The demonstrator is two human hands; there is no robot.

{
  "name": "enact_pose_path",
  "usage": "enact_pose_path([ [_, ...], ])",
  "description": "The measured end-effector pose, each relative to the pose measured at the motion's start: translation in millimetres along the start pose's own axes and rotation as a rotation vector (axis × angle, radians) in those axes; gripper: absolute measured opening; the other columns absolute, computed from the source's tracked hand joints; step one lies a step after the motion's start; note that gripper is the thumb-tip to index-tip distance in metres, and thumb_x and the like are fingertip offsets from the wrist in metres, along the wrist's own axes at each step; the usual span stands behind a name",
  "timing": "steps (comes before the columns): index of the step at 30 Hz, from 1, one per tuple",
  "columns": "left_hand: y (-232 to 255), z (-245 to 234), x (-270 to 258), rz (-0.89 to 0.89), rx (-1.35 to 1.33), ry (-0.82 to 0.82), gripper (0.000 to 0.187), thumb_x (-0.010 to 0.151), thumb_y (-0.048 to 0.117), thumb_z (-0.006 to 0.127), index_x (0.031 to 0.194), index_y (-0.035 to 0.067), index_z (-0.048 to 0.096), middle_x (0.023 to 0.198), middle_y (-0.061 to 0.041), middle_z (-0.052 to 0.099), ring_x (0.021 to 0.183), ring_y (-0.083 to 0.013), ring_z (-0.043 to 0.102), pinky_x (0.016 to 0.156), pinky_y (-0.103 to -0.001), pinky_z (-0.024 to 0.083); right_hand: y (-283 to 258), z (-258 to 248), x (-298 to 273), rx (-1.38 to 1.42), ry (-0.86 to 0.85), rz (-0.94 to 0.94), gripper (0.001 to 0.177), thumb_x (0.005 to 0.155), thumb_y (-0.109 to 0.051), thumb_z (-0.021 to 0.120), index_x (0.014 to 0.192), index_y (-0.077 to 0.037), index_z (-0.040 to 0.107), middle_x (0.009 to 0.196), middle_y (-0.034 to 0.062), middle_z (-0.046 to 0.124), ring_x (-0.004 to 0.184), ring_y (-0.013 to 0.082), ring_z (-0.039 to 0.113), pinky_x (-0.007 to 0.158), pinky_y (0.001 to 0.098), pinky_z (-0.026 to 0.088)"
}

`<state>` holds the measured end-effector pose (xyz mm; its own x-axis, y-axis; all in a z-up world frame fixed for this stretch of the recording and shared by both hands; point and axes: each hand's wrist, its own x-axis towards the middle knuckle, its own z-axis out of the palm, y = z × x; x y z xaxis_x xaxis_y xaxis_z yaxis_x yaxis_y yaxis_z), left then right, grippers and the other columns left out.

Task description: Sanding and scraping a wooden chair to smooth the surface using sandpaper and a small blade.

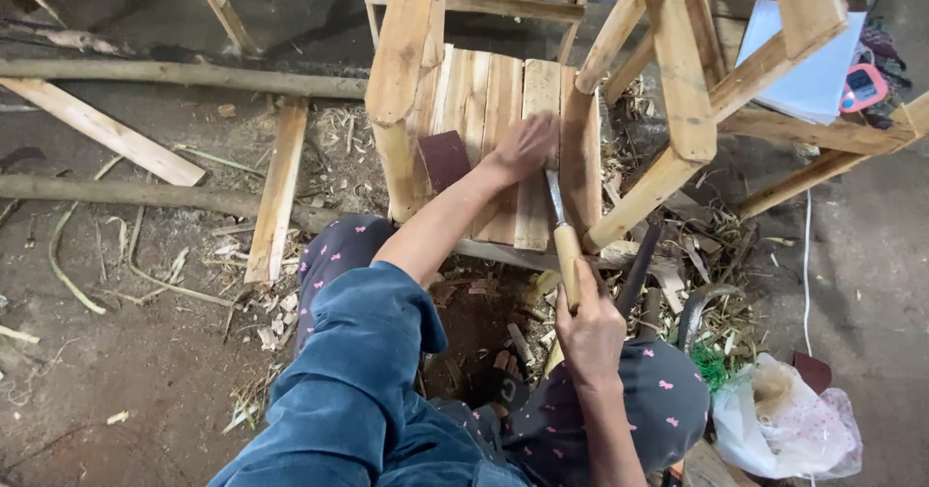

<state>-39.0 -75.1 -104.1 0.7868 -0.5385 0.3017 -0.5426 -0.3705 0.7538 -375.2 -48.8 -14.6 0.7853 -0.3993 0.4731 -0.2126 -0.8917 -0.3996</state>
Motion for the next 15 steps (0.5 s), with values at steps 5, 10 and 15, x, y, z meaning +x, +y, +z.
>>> enact_pose_path([
  [5, -42.0, 16.3, 71.3, 0.076, 0.356, 0.029, 0.014, 0.086, 0.003, 0.041, 0.093, 0.004, 0.053, 0.085, -0.015, 0.059, 0.079, -0.037, 0.067, 0.062, -0.047, 0.054, 6.5, -0.8, 3.7, -0.072, -0.086, 0.019, 0.044, 0.084, -0.021, 0.062, 0.128, -0.02, 0.056, 0.086, 0.0251, 0.066, 0.066, 0.0369, 0.068, 0.054, 0.0432, 0.055],
  [10, 42.3, -47.6, 147.6, 0.098, 0.135, 0.376, 0.012, 0.081, 0.011, 0.047, 0.089, 0.006, 0.054, 0.081, -0.015, 0.057, 0.073, -0.0408, 0.066, 0.058, -0.053, 0.055, 2.5, -5.7, 8.8, -0.052, -0.075, 0.02, 0.048, 0.082, -0.021, 0.063, 0.13, -0.02, 0.054, 0.087, 0.0224, 0.065, 0.066, 0.0378, 0.067, 0.052, 0.046, 0.053],
  [15, 124.8, -106.2, 50.7, 0.425, 0.112, 0.447, 0.011, 0.081, 0.021, 0.044, 0.079, 0.021, 0.055, 0.065, -0.004, 0.059, 0.068, -0.0359, 0.063, 0.055, -0.048, 0.049, 10.3, -8.5, 14.2, -0.094, -0.178, 0.059, 0.047, 0.084, -0.029, 0.063, 0.13, -0.021, 0.055, 0.063, 0.0167, 0.064, 0.051, 0.0271, 0.066, 0.047, 0.0335, 0.052],
])
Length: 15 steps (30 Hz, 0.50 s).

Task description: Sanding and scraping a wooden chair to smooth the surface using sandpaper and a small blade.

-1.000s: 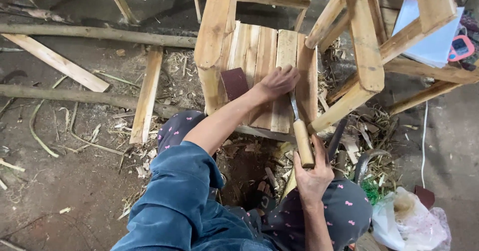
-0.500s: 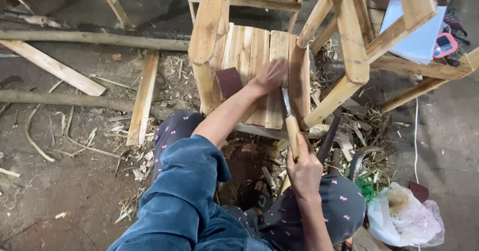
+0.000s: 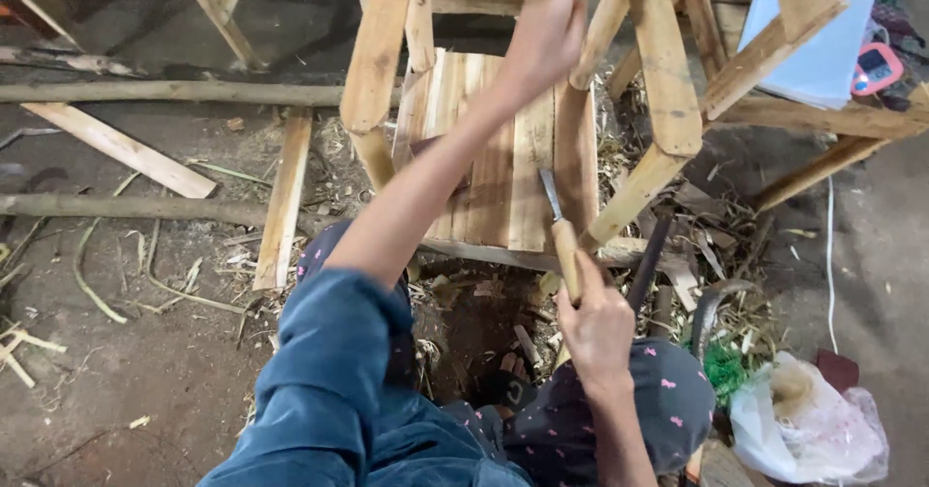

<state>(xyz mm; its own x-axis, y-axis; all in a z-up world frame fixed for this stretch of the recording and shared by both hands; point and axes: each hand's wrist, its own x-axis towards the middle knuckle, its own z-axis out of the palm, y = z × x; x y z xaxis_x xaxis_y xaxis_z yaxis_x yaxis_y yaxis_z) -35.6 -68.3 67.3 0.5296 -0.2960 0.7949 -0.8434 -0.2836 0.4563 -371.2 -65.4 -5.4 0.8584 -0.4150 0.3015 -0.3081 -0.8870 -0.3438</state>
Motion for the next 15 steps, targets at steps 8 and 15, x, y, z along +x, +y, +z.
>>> enact_pose_path([
  [8, 36.2, -110.3, -204.1, -0.016, 0.044, -0.534, 0.012, 0.088, 0.021, 0.057, 0.089, 0.01, 0.057, 0.106, -0.009, 0.061, 0.104, -0.0291, 0.059, 0.085, -0.04, 0.049, -15.7, -9.3, 26.6, 0.331, 0.323, -0.092, 0.049, 0.073, -0.003, 0.078, 0.119, -0.004, 0.061, 0.101, 0.0219, 0.063, 0.083, 0.0312, 0.067, 0.073, 0.0377, 0.055],
  [15, 36.6, -102.0, -239.0, 0.238, 0.276, -0.421, 0.04, 0.086, 0.041, 0.056, 0.121, 0.022, 0.055, 0.127, -0.01, 0.053, 0.123, -0.0359, 0.046, 0.104, -0.059, 0.027, -21.0, -1.2, 27.1, 0.37, 0.343, -0.025, 0.042, 0.066, -0.01, 0.082, 0.106, -0.014, 0.07, 0.101, 0.0104, 0.068, 0.095, 0.0295, 0.065, 0.079, 0.0375, 0.052],
])
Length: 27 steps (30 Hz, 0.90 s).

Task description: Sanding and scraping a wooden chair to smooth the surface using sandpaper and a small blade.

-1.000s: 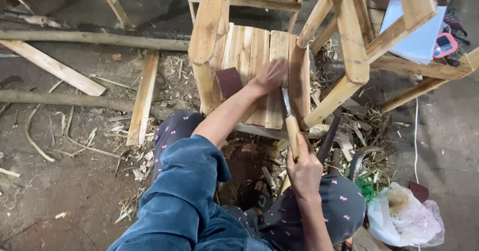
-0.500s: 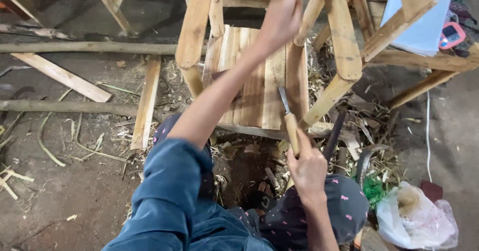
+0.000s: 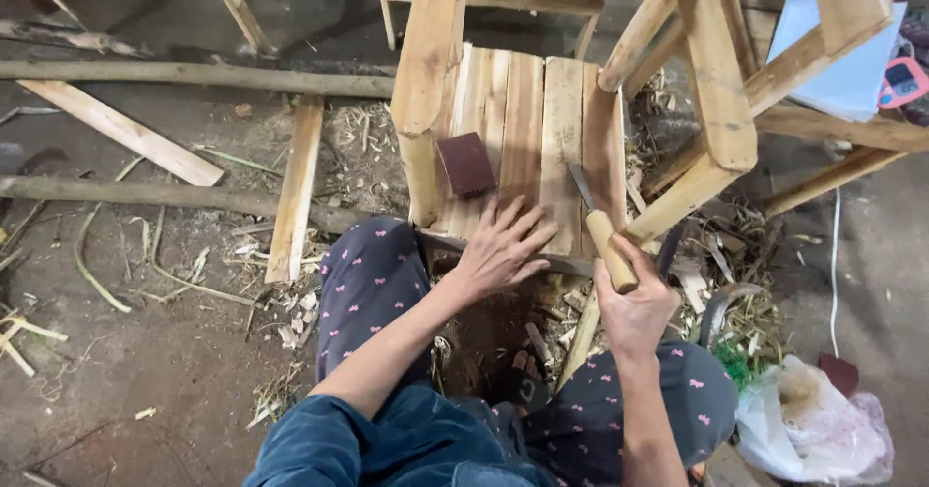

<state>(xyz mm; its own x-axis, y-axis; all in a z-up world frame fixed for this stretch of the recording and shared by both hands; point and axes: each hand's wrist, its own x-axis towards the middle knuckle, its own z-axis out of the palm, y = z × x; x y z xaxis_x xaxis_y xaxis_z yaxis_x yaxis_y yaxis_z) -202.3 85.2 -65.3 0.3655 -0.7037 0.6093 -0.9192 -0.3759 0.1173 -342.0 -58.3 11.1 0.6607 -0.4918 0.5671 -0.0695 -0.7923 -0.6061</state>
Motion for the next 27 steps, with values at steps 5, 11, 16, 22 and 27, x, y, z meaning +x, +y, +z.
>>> enact_pose_path([
  [5, -2.6, 20.0, -4.8, -0.04, 0.103, 0.001, 0.061, 0.072, 0.039, 0.073, 0.127, 0.026, 0.051, 0.132, -0.003, 0.051, 0.124, -0.031, 0.046, 0.105, -0.056, 0.033, -25.6, -4.7, 2.2, -0.077, -0.151, -0.015, 0.027, 0.077, 0.001, 0.07, 0.103, -0.002, 0.069, 0.091, 0.028, 0.066, 0.079, 0.0384, 0.067, 0.058, 0.0379, 0.056],
  [11, -1.2, 12.7, -4.3, -0.077, 0.064, -0.041, 0.061, 0.076, 0.037, 0.069, 0.132, 0.028, 0.046, 0.137, 0.001, 0.049, 0.129, -0.0291, 0.043, 0.106, -0.052, 0.033, -72.0, -19.5, 46.7, -0.709, -0.763, 0.078, 0.048, 0.088, -0.015, 0.052, 0.135, -0.015, 0.048, 0.118, 0.0228, 0.061, 0.075, 0.0294, 0.072, 0.051, 0.0305, 0.057],
  [16, 0.9, 14.2, -7.2, -0.095, 0.045, -0.099, 0.076, 0.072, 0.037, 0.073, 0.139, 0.03, 0.038, 0.139, 0.001, 0.046, 0.132, -0.0285, 0.04, 0.109, -0.051, 0.031, -70.2, -12.1, 65.0, -0.807, -0.847, 0.128, 0.053, 0.088, -0.028, 0.053, 0.14, -0.021, 0.043, 0.104, 0.0239, 0.065, 0.076, 0.0326, 0.071, 0.053, 0.0377, 0.059],
  [22, 0.7, -0.9, -0.9, -0.111, 0.017, -0.115, 0.072, 0.074, 0.038, 0.07, 0.139, 0.027, 0.04, 0.141, 0.0, 0.044, 0.134, -0.0292, 0.038, 0.11, -0.05, 0.029, -79.2, -16.2, 68.2, -0.861, -0.832, 0.134, 0.049, 0.089, -0.026, 0.048, 0.138, -0.023, 0.045, 0.098, 0.0214, 0.066, 0.078, 0.0347, 0.071, 0.062, 0.044, 0.06],
  [27, 0.5, 10.5, -6.4, -0.11, -0.013, -0.113, 0.071, 0.075, 0.035, 0.072, 0.138, 0.026, 0.041, 0.139, -0.002, 0.046, 0.131, -0.0308, 0.041, 0.108, -0.05, 0.032, -68.8, 7.0, 77.7, -0.809, -0.754, 0.048, 0.039, 0.094, -0.022, 0.043, 0.132, -0.019, 0.052, 0.09, 0.0207, 0.066, 0.073, 0.0358, 0.07, 0.059, 0.0437, 0.058],
])
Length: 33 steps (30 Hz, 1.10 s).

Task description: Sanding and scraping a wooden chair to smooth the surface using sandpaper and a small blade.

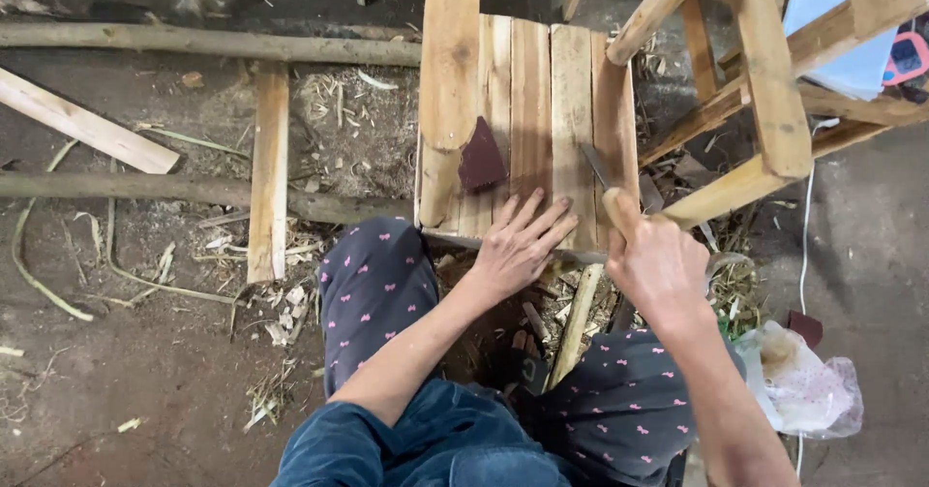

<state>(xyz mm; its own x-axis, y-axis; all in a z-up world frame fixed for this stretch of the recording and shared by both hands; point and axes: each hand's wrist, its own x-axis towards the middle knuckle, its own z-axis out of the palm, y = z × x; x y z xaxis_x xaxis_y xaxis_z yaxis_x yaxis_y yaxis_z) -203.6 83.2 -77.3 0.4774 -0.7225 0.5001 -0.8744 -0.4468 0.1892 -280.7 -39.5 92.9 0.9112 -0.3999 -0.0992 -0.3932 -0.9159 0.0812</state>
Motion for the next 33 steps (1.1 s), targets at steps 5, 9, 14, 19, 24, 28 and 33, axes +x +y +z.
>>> enact_pose_path([
  [5, 0.5, -5.3, 1.7, 0.007, 0.018, 0.041, 0.065, 0.074, 0.036, 0.07, 0.134, 0.026, 0.046, 0.139, 0.0, 0.045, 0.131, -0.0305, 0.039, 0.108, -0.05, 0.03, 4.3, -17.8, -29.4, -0.081, -0.14, 0.032, 0.044, 0.089, -0.034, 0.046, 0.133, -0.033, 0.046, 0.086, 0.0136, 0.066, 0.073, 0.0319, 0.071, 0.059, 0.0418, 0.057],
  [9, 1.1, -12.6, -3.3, 0.013, 0.014, 0.021, 0.059, 0.079, 0.033, 0.067, 0.133, 0.025, 0.046, 0.138, -0.002, 0.046, 0.131, -0.0309, 0.04, 0.108, -0.05, 0.031, -0.3, 8.8, -4.9, 0.032, -0.054, 0.031, 0.035, 0.091, -0.025, 0.043, 0.124, -0.027, 0.055, 0.084, 0.0205, 0.066, 0.079, 0.0418, 0.068, 0.065, 0.052, 0.054],
  [14, 1.5, -4.9, -2.5, -0.016, 0.009, -0.04, 0.065, 0.076, 0.033, 0.069, 0.135, 0.029, 0.043, 0.139, 0.002, 0.045, 0.134, -0.0282, 0.036, 0.109, -0.048, 0.029, 1.3, -17.2, -45.3, -0.004, -0.083, 0.06, 0.036, 0.088, -0.028, 0.045, 0.122, -0.032, 0.054, 0.082, 0.019, 0.067, 0.077, 0.0398, 0.07, 0.07, 0.0503, 0.055],
  [19, 10.2, -19.2, -15.3, 0.013, -0.01, -0.02, 0.052, 0.08, 0.029, 0.068, 0.129, 0.024, 0.05, 0.135, -0.002, 0.049, 0.129, -0.0315, 0.042, 0.106, -0.049, 0.033, 5.5, 41.8, 1.1, -0.009, 0.147, -0.062, 0.032, 0.091, -0.023, 0.043, 0.121, -0.021, 0.051, 0.083, 0.0194, 0.063, 0.079, 0.0407, 0.068, 0.069, 0.0509, 0.054],
  [24, 4.4, 0.5, -2.2, -0.001, 0.053, -0.013, 0.066, 0.072, 0.035, 0.074, 0.132, 0.029, 0.047, 0.139, 0.003, 0.046, 0.132, -0.0286, 0.039, 0.108, -0.048, 0.031, 5.5, -6.0, -32.4, -0.01, -0.003, 0.029, 0.025, 0.088, -0.027, 0.044, 0.111, -0.03, 0.055, 0.081, 0.0176, 0.066, 0.076, 0.0414, 0.069, 0.066, 0.0521, 0.054],
  [28, 2.8, -3.3, 0.1, -0.007, 0.041, -0.055, 0.062, 0.077, 0.035, 0.069, 0.134, 0.028, 0.045, 0.141, 0.004, 0.043, 0.135, -0.0272, 0.034, 0.111, -0.047, 0.026, -5.8, 18.6, 7.1, 0.029, 0.053, -0.023, 0.023, 0.089, -0.024, 0.041, 0.11, -0.028, 0.05, 0.083, 0.0164, 0.063, 0.075, 0.0416, 0.068, 0.066, 0.0529, 0.054],
  [33, 5.7, -14.1, -2.3, -0.008, 0.015, -0.045, 0.067, 0.075, 0.033, 0.07, 0.136, 0.028, 0.043, 0.14, 0.003, 0.044, 0.134, -0.0279, 0.036, 0.111, -0.046, 0.028, 3.1, 0.6, -7.0, 0.0, 0.053, -0.059, 0.014, 0.09, -0.022, 0.044, 0.103, -0.022, 0.047, 0.078, 0.0193, 0.064, 0.075, 0.043, 0.068, 0.067, 0.0526, 0.054],
])
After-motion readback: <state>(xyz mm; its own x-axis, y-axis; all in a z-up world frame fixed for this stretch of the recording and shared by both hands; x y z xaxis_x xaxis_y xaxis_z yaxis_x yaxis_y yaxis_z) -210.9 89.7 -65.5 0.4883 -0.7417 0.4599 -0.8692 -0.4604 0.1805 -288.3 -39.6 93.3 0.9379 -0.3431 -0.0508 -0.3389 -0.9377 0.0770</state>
